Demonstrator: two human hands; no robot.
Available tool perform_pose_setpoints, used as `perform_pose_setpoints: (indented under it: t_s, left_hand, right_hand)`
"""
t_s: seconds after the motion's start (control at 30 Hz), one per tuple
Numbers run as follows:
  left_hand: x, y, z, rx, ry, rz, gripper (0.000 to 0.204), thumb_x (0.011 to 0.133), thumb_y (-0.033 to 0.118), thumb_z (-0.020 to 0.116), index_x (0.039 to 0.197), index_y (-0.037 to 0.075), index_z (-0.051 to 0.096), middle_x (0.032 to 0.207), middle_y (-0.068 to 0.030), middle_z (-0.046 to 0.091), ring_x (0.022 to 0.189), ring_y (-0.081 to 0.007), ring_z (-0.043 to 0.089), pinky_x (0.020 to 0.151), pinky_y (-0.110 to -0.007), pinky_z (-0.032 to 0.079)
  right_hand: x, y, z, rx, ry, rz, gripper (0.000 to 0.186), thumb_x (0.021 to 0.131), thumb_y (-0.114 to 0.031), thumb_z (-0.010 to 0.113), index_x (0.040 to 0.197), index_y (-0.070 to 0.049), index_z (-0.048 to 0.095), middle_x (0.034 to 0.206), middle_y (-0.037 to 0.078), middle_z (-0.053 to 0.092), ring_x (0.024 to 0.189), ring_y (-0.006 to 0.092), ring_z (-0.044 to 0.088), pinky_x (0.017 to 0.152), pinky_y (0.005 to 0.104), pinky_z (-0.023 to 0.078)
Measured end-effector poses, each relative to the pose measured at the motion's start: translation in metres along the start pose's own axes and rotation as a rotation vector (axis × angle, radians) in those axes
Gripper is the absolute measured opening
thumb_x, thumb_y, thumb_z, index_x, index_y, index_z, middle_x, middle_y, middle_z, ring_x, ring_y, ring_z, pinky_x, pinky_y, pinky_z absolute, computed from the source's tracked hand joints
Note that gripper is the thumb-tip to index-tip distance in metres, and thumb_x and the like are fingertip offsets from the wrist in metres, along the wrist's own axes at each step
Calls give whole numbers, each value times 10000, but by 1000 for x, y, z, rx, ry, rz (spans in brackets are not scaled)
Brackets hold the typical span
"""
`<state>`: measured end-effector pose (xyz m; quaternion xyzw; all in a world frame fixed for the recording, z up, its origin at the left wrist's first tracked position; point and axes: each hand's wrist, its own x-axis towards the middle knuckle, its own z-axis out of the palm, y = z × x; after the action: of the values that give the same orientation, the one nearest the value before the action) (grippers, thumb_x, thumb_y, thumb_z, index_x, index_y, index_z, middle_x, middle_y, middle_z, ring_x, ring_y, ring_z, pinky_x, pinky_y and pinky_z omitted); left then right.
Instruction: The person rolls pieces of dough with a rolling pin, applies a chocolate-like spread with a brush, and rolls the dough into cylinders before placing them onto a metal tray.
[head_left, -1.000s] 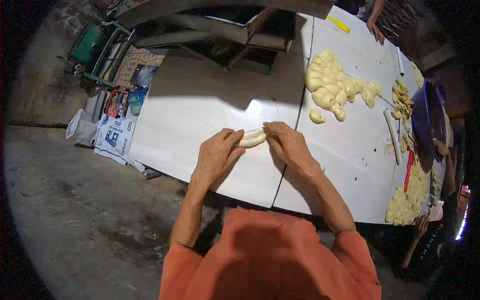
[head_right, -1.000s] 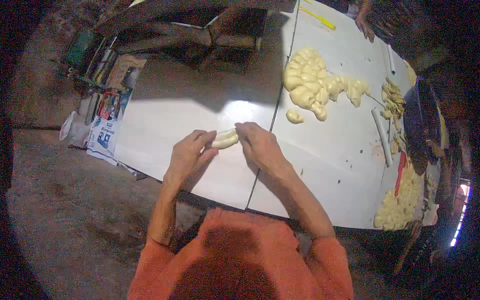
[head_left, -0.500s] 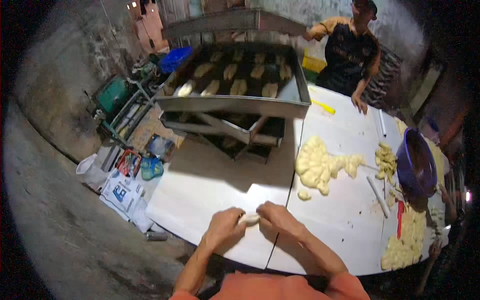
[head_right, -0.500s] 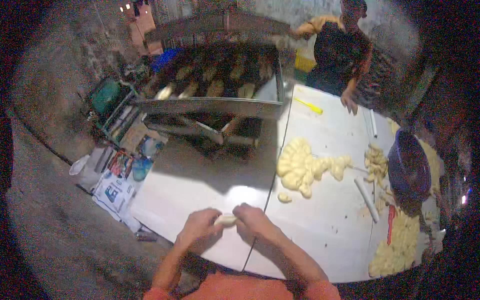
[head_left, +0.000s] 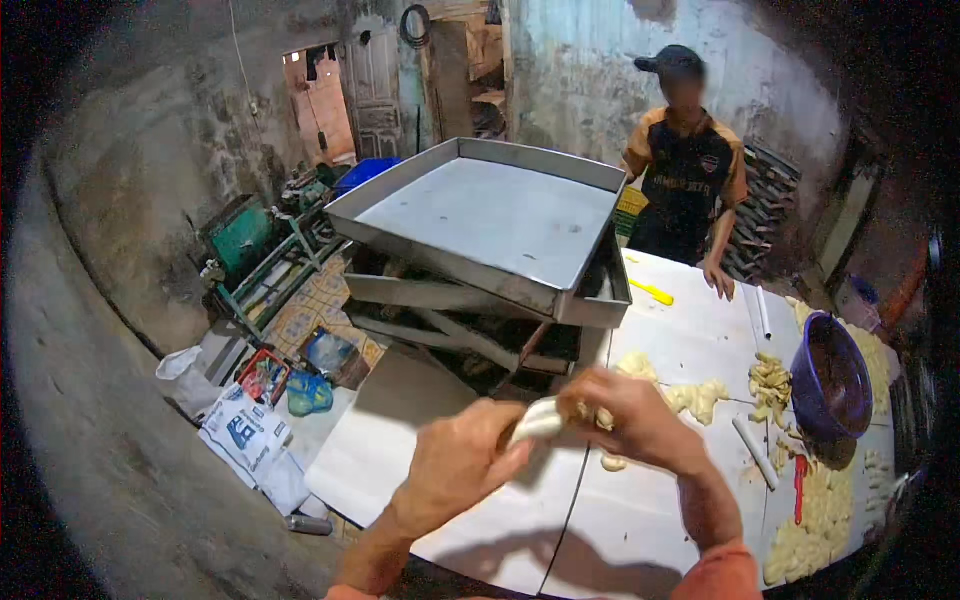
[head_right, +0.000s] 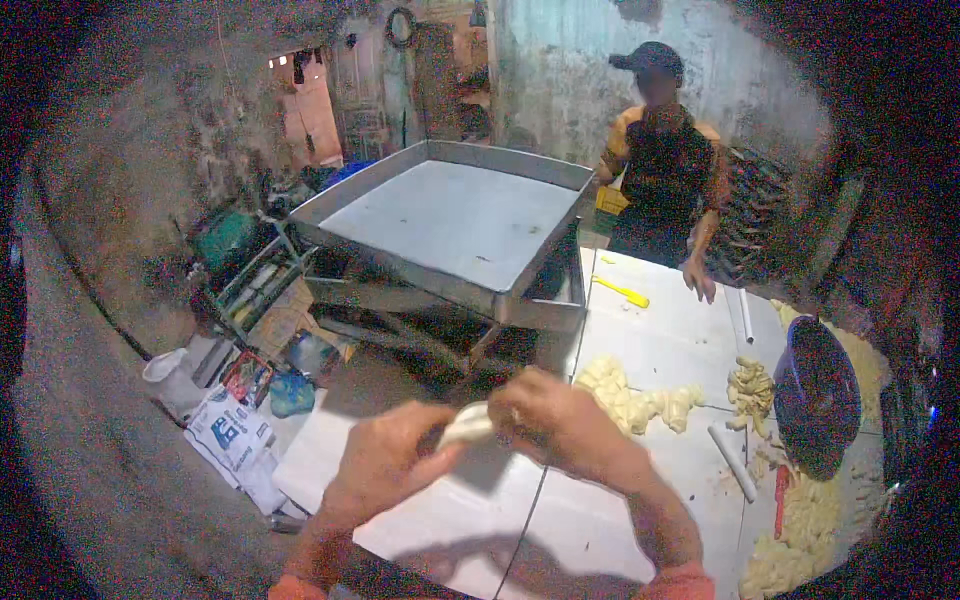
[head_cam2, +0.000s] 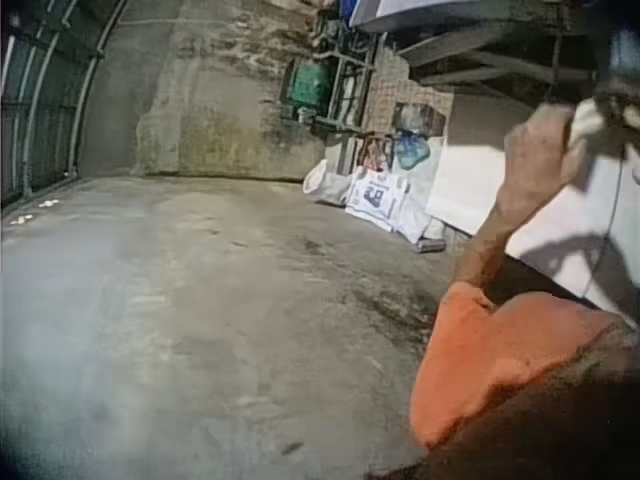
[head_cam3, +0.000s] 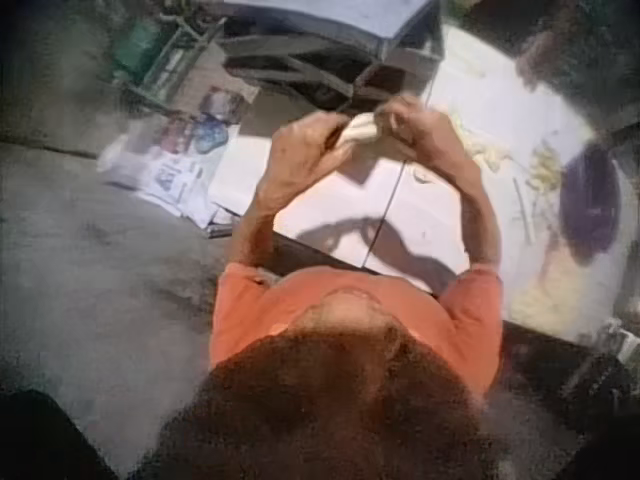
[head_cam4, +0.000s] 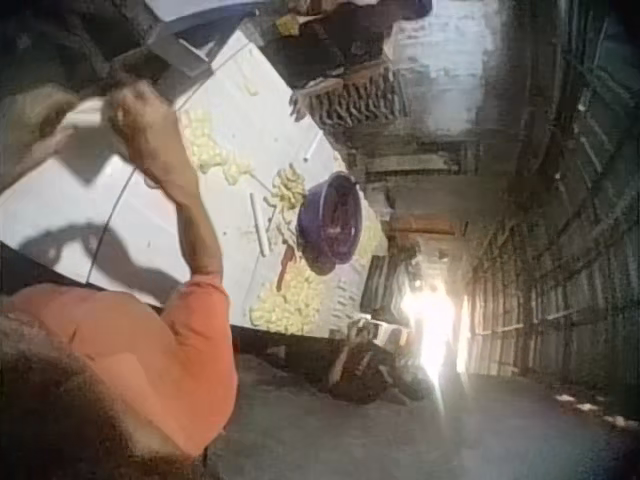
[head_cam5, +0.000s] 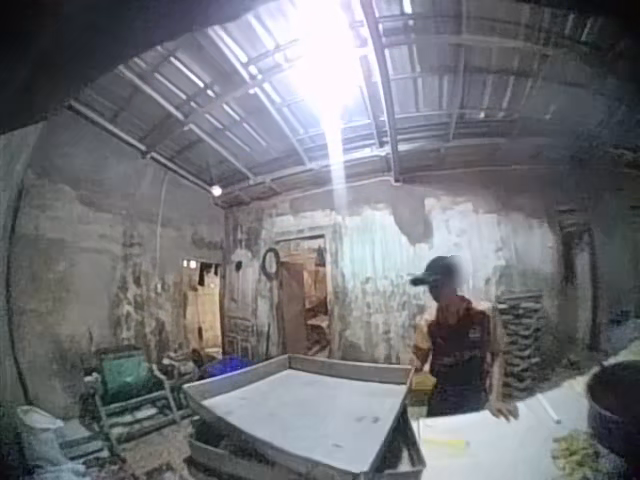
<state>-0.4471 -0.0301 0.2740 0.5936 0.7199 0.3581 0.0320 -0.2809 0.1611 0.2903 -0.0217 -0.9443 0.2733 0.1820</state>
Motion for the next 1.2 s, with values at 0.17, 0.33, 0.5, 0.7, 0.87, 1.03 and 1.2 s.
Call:
perform_pose_setpoints:
  t_s: [0.17,0.33,0.5,0.7,0.87,1.03,1.2]
  left_hand:
    - [101,16,-42,91,177,3,351,869,317,763,1088,44,750,955,-169,757,838,-358,744,758,-448,586]
    - [203,-19,-47,343,120,-87,432,843,488,742,1030,106,813,918,-177,770,835,-358,752,784,-479,584]
    - [237,-50,-24,383,-76,-197,487,799,576,759,995,135,828,908,-157,780,837,-355,754,794,-483,587]
    - [204,-39,-38,316,124,-45,427,861,497,736,1013,105,813,869,-142,772,791,-326,755,744,-437,585]
    - [101,7,-37,96,139,95,293,870,278,796,1058,56,771,899,-125,767,683,-210,703,615,-339,534]
    - [-31,-25,51,-24,-228,-101,227,891,262,756,1055,107,728,886,-80,713,735,-287,705,621,-391,535]
    - [-139,-62,138,76,-564,-316,423,872,338,764,1227,127,674,1046,-115,711,857,-332,718,737,-435,573]
  right_hand:
    - [96,31,-81,-111,138,-94,307,849,-143,756,1139,-77,678,1059,128,701,933,309,722,816,411,578]
    - [184,77,-114,-147,47,88,357,868,-330,707,1036,-17,742,969,145,759,930,275,730,833,397,567]
    - [205,119,-85,-280,-66,65,307,863,-283,716,1033,-30,755,982,160,765,885,251,722,813,400,556]
    - [167,97,-92,-176,153,88,201,907,-121,687,1091,-53,731,952,53,745,850,141,672,754,323,544]
    - [63,39,-80,-123,181,-103,266,856,-150,707,1112,-77,721,916,47,697,783,151,638,710,307,523]
    - [-45,50,61,260,-84,165,213,864,-121,660,1064,-57,696,976,131,674,902,327,689,815,416,555]
    - [-139,71,196,177,-195,288,292,894,-115,640,1172,-38,682,1169,176,661,1011,355,672,886,415,558]
